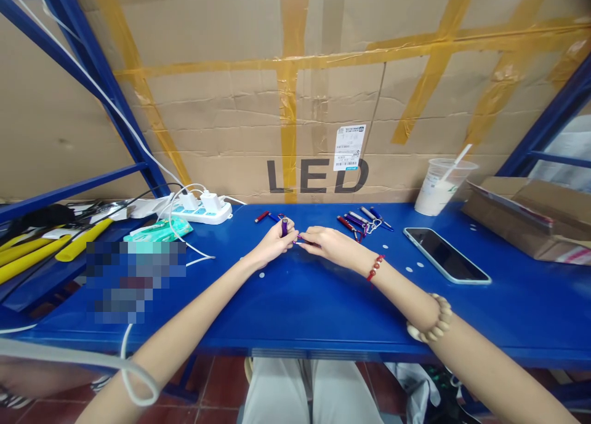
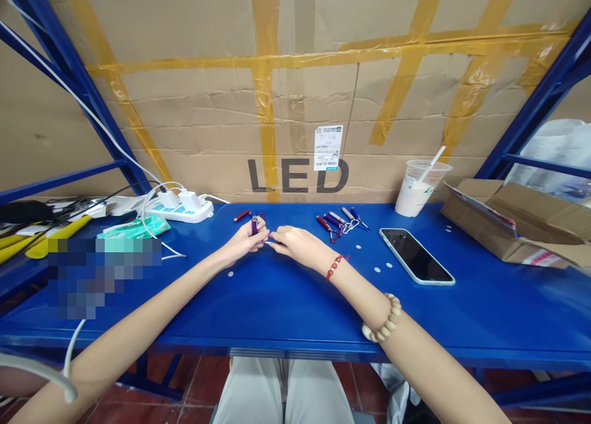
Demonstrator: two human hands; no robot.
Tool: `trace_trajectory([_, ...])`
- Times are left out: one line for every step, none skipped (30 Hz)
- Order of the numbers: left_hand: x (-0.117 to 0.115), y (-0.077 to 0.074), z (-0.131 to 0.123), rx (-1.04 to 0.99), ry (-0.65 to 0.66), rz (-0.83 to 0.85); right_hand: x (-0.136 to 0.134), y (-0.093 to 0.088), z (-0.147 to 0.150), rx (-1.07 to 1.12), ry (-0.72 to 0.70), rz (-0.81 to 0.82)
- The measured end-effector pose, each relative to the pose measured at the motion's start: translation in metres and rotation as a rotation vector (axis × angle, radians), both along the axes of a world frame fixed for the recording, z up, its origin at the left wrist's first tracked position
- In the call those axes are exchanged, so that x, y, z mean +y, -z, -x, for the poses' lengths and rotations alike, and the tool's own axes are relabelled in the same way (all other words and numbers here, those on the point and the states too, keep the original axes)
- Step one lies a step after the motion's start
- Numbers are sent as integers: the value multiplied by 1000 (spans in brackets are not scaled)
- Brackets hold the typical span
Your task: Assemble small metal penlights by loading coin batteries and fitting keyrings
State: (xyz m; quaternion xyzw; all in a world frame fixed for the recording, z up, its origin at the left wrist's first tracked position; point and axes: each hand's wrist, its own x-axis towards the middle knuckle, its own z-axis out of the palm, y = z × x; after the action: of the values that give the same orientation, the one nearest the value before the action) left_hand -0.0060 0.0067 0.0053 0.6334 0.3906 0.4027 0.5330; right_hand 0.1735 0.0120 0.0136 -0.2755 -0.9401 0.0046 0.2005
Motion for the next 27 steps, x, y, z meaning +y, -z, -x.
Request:
trace_trajectory([0,0,0,-5,5,-5,0,1,1,10,1,-12])
trace_trajectory([0,-1,1,-11,8,-12,1,1,2,30,-1,-16])
trace_trajectory([0,-2,0,-17,9,-21,1,2,3,56,-5,-15])
trace_trajectory([-1,-3,0,-20,8,-33,1,2,3,85,-7,-12])
trace_trajectory([-1,-4,0,-22,4,-47,2,3,4,113,-5,-9])
trace_trajectory([-1,-4,-1,-22,-4,-63,2,3,4,137,-2,-7])
trace_trajectory([-2,-5,-1,-21,-16,-82,2,3,5,157,3,-5])
trace_trajectory([-2,-5,-1,-17,-28,-103,3,2,4,174,9,-7])
trace_trajectory([-2,-5,-1,-5,-42,-123,3,1,3,197,14,-13])
trace_trajectory([-3,-5,-1,20,-56,-145,4,0,2,232,22,-24])
trace_trajectory([-3,-5,-1,58,-68,-167,4,-2,0,283,37,-39])
trace_trajectory([-3,-4,-1,106,-71,-186,5,-3,-2,348,62,-61])
trace_trajectory([-3,-3,0,160,-68,-203,6,-5,-3,419,96,-85])
trace_trajectory([-4,-2,0,216,-58,-221,6,-6,-4,486,131,-112])
trace_trajectory([-4,-1,0,269,-43,-244,6,-7,-4,538,160,-138])
trace_trajectory([-4,1,1,318,-25,-268,6,-6,-4,569,175,-163])
trace_trajectory([-4,2,0,362,-7,-295,5,-5,-2,578,175,-184])
trace_trajectory([-4,3,0,400,5,-323,5,-3,0,568,163,-200])
trace_trajectory([-4,4,0,430,11,-347,4,0,2,544,142,-211])
trace_trajectory([-5,5,0,450,13,-363,3,3,5,513,120,-215])
trace_trajectory([-5,5,0,461,11,-372,3,6,7,484,102,-214])
trace_trajectory([-5,5,-1,464,3,-375,3,8,9,461,90,-211])
trace_trajectory([-5,5,-1,463,-7,-375,3,10,10,446,85,-204])
trace_trajectory([-5,4,0,458,-18,-375,3,11,11,437,85,-197])
trace_trajectory([-5,4,0,452,-28,-377,3,10,10,434,90,-187])
trace_trajectory([-5,3,0,444,-38,-382,4,9,9,433,95,-175])
trace_trajectory([-4,2,1,434,-49,-389,4,6,7,428,98,-158])
